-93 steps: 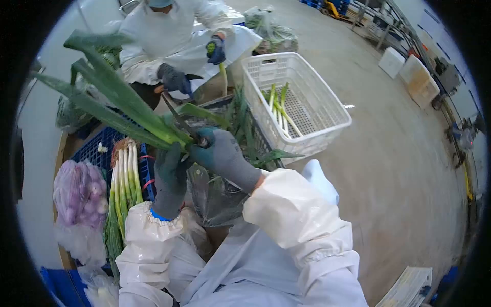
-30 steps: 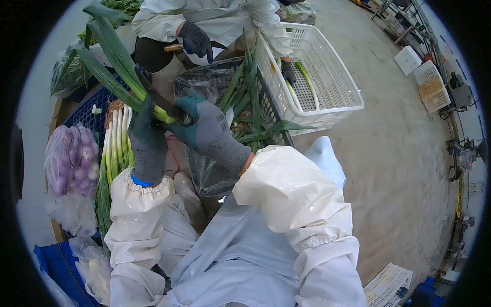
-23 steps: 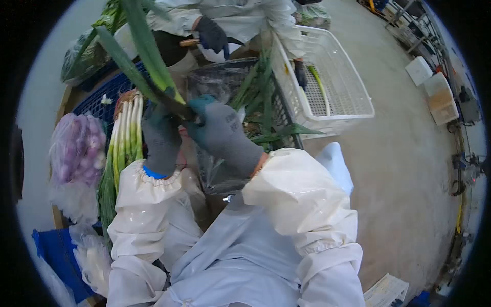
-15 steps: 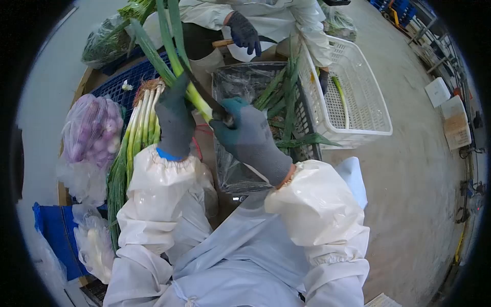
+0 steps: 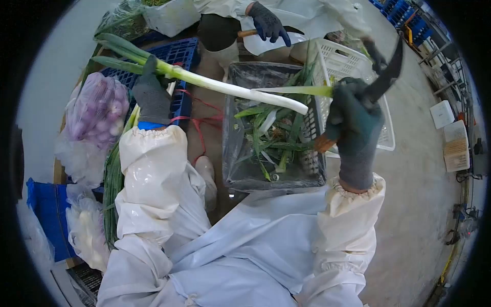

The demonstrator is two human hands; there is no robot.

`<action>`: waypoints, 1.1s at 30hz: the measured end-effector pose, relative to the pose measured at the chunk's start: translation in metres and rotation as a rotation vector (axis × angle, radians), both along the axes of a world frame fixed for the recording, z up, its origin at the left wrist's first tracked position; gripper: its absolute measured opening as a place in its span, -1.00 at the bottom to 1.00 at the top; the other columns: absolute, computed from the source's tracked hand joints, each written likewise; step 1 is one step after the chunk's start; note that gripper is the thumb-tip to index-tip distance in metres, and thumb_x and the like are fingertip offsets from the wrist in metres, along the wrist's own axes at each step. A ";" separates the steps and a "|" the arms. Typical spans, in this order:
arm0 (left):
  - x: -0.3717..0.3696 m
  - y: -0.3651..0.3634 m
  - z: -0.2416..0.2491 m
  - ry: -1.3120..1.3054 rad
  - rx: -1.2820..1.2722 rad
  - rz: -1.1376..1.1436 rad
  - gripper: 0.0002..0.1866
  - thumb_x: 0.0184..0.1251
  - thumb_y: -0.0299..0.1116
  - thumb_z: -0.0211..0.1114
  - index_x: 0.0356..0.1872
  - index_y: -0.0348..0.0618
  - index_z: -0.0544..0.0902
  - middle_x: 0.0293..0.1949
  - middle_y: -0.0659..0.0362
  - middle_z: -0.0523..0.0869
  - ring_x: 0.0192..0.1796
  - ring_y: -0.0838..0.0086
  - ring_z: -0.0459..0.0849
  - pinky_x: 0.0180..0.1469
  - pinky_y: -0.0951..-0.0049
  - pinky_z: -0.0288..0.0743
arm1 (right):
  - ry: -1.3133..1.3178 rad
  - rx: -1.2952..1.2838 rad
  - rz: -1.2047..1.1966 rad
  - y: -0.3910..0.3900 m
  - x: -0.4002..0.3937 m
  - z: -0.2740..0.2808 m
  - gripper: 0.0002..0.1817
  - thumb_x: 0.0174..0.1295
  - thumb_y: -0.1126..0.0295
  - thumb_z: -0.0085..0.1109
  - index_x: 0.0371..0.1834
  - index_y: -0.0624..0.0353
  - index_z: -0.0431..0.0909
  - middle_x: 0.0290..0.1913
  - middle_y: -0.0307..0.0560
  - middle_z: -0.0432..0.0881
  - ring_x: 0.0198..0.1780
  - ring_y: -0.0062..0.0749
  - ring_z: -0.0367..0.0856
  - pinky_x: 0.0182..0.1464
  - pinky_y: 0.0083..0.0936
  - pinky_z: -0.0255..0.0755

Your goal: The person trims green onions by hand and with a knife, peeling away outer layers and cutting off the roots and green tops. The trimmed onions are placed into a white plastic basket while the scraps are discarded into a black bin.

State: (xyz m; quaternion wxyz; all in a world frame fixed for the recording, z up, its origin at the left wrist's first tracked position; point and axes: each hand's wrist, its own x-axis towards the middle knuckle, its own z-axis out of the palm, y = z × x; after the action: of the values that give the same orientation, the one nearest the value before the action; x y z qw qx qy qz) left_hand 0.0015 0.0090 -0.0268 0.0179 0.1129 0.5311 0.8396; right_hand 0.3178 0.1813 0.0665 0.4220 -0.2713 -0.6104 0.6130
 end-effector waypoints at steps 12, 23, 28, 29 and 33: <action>-0.001 0.001 -0.003 0.043 0.110 0.051 -0.78 0.32 -0.33 0.28 -0.11 -0.24 0.64 -0.26 0.13 0.68 -0.30 0.45 0.66 -0.25 0.46 0.57 | 0.579 0.286 -0.272 0.014 0.084 0.058 -0.80 0.43 0.39 0.03 -0.02 0.27 0.49 -0.30 -0.21 0.49 -0.49 -0.73 0.27 -0.64 -0.80 0.11; -0.002 0.001 -0.001 -0.031 0.192 -0.025 -0.79 0.23 -0.30 0.38 -0.29 -0.22 0.59 -0.42 0.15 0.64 -0.41 0.42 0.66 -0.29 0.37 0.68 | -0.118 0.277 -0.405 -0.002 0.055 0.081 -0.73 0.29 0.30 0.22 -0.05 0.22 0.57 -0.60 -0.31 0.44 -0.71 -0.67 0.35 -0.69 -0.70 0.14; 0.023 0.009 0.009 -0.218 0.205 -0.399 -0.80 0.25 -0.31 0.36 -0.17 -0.14 0.60 -0.31 0.18 0.62 -0.33 0.46 0.66 -0.24 0.42 0.68 | -0.271 0.193 -0.081 -0.022 -0.022 0.024 -0.72 0.18 0.47 0.28 -0.05 0.30 0.62 -0.51 -0.22 0.60 -0.67 -0.67 0.43 -0.68 -0.63 0.33; 0.027 0.011 0.008 -0.190 0.217 -0.443 -0.78 0.26 -0.30 0.35 -0.16 -0.15 0.60 -0.31 0.17 0.62 -0.29 0.46 0.67 -0.22 0.42 0.67 | -0.275 0.210 0.023 -0.027 -0.035 0.013 -0.71 0.15 0.45 0.29 -0.06 0.29 0.62 -0.50 -0.20 0.62 -0.65 -0.65 0.47 -0.66 -0.63 0.35; 0.034 0.020 0.001 -0.206 0.229 -0.544 -0.74 0.28 -0.28 0.31 -0.10 -0.19 0.60 -0.27 0.14 0.65 -0.20 0.42 0.71 -0.13 0.39 0.67 | -0.405 0.358 0.193 -0.057 -0.094 -0.012 -0.59 0.06 0.36 0.37 0.00 0.24 0.62 -0.29 -0.03 0.70 -0.35 -0.46 0.65 -0.32 -0.49 0.49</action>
State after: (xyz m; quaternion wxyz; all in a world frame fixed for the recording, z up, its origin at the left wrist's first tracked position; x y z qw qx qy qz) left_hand 0.0357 0.0294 -0.0257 0.2827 0.1665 0.3786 0.8655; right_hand 0.2238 0.1246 0.0546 0.2722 -0.2500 -0.8038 0.4661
